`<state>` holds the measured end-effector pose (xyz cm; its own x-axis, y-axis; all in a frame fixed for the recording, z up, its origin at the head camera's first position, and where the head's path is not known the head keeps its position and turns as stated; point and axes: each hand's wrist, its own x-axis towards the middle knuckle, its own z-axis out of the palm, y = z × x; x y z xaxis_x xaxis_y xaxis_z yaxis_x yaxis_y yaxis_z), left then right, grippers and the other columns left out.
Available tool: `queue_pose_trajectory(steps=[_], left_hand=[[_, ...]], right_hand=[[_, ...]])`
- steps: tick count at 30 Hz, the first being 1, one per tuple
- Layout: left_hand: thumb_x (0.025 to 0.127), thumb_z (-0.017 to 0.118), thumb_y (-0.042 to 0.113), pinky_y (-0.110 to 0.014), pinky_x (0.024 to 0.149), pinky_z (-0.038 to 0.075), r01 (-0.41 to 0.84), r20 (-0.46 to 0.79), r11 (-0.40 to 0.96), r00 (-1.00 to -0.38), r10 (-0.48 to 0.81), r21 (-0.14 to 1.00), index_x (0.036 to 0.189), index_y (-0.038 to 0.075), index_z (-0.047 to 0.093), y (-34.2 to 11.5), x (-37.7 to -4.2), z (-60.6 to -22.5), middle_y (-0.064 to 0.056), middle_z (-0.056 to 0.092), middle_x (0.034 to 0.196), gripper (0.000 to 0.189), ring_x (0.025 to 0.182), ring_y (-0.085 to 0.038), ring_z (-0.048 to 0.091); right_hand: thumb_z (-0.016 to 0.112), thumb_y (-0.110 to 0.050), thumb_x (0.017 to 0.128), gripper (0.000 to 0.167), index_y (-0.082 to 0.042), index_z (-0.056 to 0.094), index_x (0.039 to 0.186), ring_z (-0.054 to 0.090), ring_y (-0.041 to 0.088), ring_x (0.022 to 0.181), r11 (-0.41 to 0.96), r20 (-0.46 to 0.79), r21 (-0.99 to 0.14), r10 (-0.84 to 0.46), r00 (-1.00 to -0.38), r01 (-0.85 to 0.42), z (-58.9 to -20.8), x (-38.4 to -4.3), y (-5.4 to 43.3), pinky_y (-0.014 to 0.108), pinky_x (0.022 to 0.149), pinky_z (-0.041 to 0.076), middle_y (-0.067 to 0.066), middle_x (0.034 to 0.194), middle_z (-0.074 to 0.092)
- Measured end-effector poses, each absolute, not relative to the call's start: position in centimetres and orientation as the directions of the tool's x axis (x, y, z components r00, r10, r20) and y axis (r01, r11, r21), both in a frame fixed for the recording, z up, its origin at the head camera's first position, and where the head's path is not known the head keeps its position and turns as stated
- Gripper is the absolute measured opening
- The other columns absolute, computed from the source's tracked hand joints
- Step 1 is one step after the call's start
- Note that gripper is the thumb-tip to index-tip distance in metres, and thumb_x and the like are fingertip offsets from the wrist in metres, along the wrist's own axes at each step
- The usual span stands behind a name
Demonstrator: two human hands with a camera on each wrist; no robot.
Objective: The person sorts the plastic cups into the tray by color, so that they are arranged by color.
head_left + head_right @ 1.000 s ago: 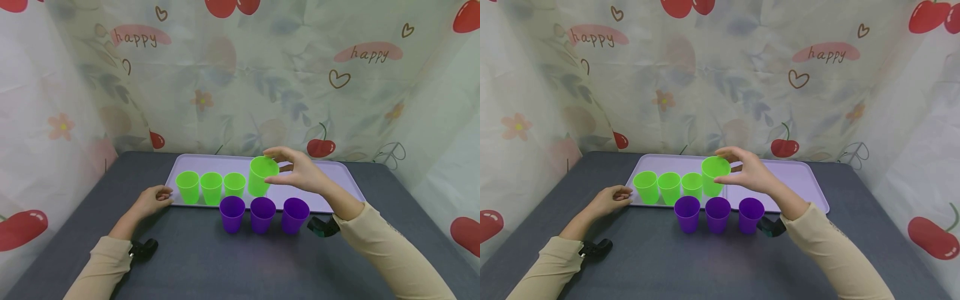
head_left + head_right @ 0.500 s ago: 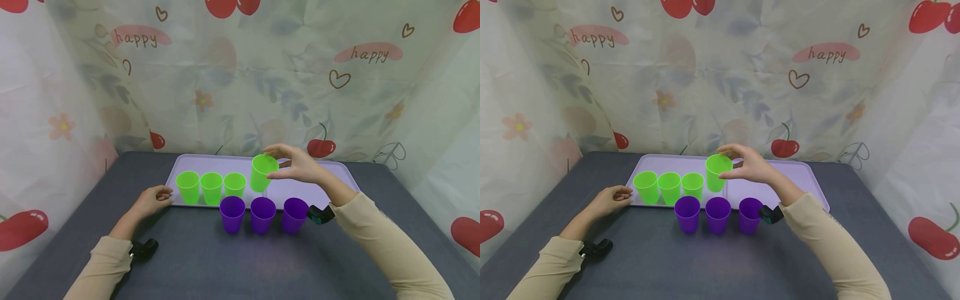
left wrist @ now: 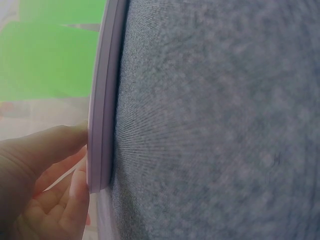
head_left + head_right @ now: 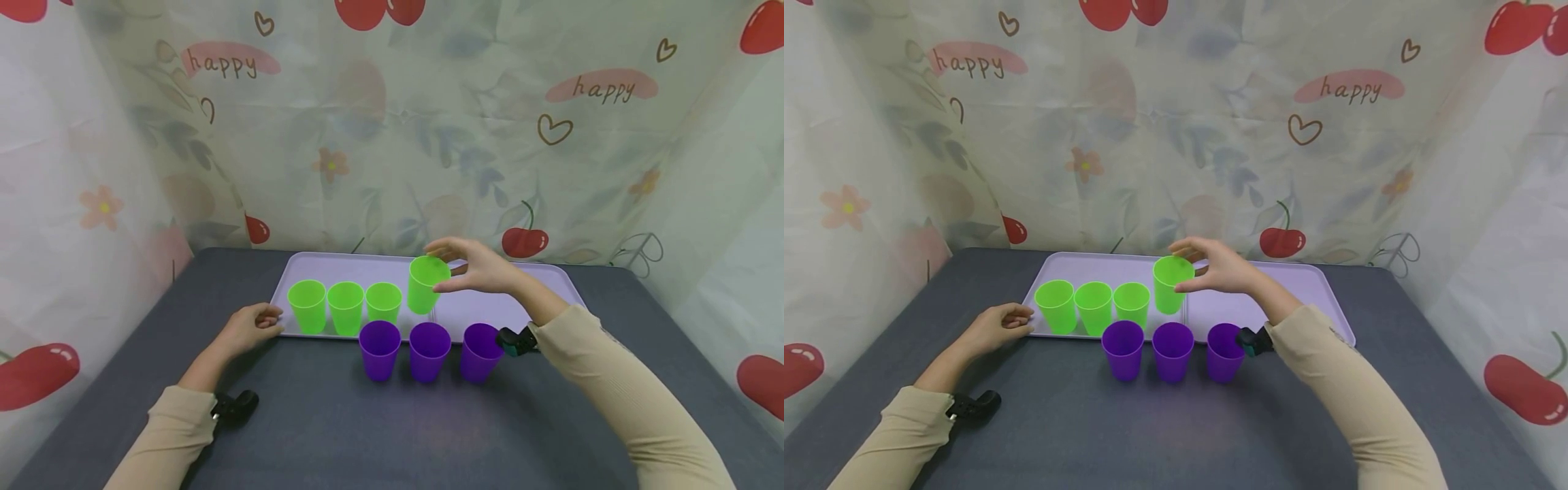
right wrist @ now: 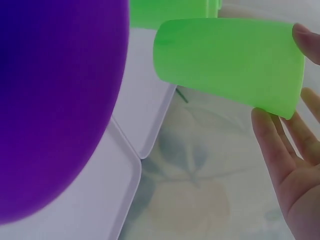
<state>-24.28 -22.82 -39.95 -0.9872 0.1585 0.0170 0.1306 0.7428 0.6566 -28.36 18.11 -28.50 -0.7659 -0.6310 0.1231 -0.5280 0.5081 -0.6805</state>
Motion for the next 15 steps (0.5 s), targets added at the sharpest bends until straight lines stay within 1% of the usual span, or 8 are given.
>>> queue_pose_trajectory(steps=[5,8,15], left_hand=[[0.086,0.065,0.015,-0.040,0.084,0.050,0.132,0.012,0.743,-0.986,0.164,0.656,0.114,-0.008,0.057,-22.9,-24.3,-39.9,-0.025,0.062,0.111,0.037,0.095,-0.027,0.059],[0.087,0.065,0.015,-0.039,0.084,0.050,0.133,0.013,0.742,-0.986,0.166,0.657,0.114,-0.008,0.057,-22.9,-24.3,-40.0,-0.024,0.062,0.110,0.037,0.095,-0.027,0.059],[0.086,0.064,0.014,-0.040,0.083,0.050,0.140,0.022,0.739,-0.986,0.167,0.659,0.114,-0.009,0.057,-22.9,-24.3,-40.0,-0.025,0.062,0.110,0.036,0.096,-0.028,0.059]], right_hand=[[0.076,-0.016,0.076,0.060,-0.009,0.050,0.129,0.050,0.036,0.123,0.517,0.091,-0.671,-0.655,-0.750,-0.532,-28.8,-29.0,17.9,0.047,0.093,0.050,0.014,0.135,0.051],[0.076,-0.015,0.076,0.059,-0.008,0.050,0.129,0.050,0.036,0.123,0.523,0.065,-0.671,-0.665,-0.744,-0.526,-28.9,-29.2,17.6,0.047,0.095,0.049,0.014,0.134,0.052],[0.075,-0.015,0.077,0.059,-0.007,0.049,0.129,0.052,0.038,0.120,0.538,0.003,-0.661,-0.695,-0.719,-0.523,-29.3,-29.6,17.0,0.047,0.097,0.047,0.016,0.133,0.052]])
